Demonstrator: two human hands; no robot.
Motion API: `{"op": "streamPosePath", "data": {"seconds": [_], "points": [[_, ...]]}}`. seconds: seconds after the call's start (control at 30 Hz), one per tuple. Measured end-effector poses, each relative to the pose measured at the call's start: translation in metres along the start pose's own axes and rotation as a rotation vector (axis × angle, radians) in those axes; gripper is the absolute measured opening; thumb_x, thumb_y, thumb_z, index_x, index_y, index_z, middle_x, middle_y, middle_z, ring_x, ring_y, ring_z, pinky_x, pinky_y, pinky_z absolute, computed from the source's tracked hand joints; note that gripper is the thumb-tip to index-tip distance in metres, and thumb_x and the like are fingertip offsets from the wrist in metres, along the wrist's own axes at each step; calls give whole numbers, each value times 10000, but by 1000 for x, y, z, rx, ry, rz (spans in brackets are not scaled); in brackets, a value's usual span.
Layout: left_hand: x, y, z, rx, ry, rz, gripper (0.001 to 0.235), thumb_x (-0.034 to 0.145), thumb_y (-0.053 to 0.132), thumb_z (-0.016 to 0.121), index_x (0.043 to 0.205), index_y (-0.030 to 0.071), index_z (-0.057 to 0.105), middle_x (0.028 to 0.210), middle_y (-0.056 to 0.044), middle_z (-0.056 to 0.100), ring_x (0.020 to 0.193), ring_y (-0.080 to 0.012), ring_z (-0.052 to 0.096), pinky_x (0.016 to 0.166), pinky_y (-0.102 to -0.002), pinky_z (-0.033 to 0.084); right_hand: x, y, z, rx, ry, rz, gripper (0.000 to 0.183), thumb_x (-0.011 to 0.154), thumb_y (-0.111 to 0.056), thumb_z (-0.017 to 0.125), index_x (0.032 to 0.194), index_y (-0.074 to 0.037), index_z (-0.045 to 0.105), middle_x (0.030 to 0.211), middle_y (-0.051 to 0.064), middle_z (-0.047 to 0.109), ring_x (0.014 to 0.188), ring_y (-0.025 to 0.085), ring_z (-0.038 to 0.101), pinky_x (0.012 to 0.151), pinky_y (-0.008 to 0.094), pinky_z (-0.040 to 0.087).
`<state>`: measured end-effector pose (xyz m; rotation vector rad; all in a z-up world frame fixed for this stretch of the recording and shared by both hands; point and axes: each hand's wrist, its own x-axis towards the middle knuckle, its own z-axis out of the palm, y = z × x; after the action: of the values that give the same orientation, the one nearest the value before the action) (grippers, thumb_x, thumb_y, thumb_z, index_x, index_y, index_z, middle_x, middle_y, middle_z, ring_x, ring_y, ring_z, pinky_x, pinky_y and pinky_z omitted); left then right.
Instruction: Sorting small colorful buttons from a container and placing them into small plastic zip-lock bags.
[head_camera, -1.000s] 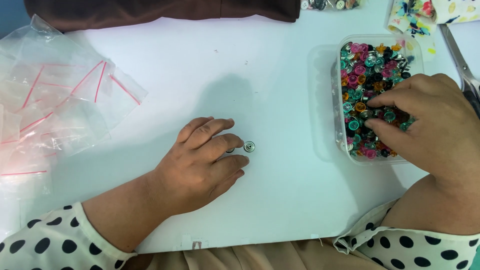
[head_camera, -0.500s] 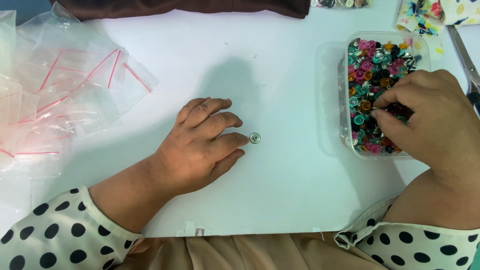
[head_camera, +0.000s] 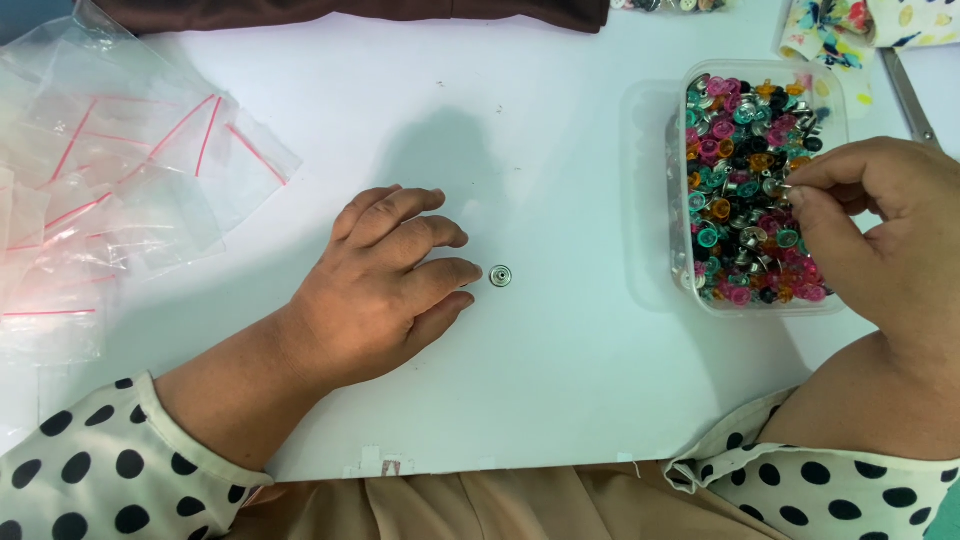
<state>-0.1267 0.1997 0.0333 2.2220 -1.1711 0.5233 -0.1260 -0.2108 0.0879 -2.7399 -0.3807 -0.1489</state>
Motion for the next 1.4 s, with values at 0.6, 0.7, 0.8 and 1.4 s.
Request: {"op": "streamPosePath", "data": {"seconds": [0.6, 0.7, 0.8, 1.4], "points": [[-6, 11, 2, -244, -35, -107, 278, 927, 264, 807, 1101, 117, 648, 1086, -64, 614, 988, -308, 636, 902, -457, 510, 13, -149, 85, 516, -134, -463, 39, 966, -28, 602, 998, -14, 617, 981, 122, 648, 883, 262, 613, 807, 351, 511], [-2, 30, 8, -513, -35, -228, 278, 930, 141, 781, 1014, 102, 518, 937, -52, 636, 788, -260, 600, 685, -388, 494, 9, -153, 87, 603, -59, -493, 67, 1002, -73, 567, 1017, -28, 613, 941, 111, 639, 822, 236, 596, 764, 331, 509], [1, 30, 7, -546, -25, -236, 259, 948, 120, 763, 941, 119, 504, 828, -16, 594, 706, -222, 542, 664, -352, 477, 7, -150, 89, 609, -76, -515, 43, 996, -48, 590, 1025, -41, 620, 934, 81, 657, 809, 229, 580, 751, 335, 506], [-2, -6, 3, -213, -13, -166, 186, 924, 11, 756, 1005, 98, 613, 865, -15, 683, 751, -241, 639, 714, -395, 540, -8, 15, -9, -205, -194, -91, 284, 935, -128, 771, 1214, -83, 788, 1123, 107, 699, 1141, 307, 626, 1054, 461, 463]]}}
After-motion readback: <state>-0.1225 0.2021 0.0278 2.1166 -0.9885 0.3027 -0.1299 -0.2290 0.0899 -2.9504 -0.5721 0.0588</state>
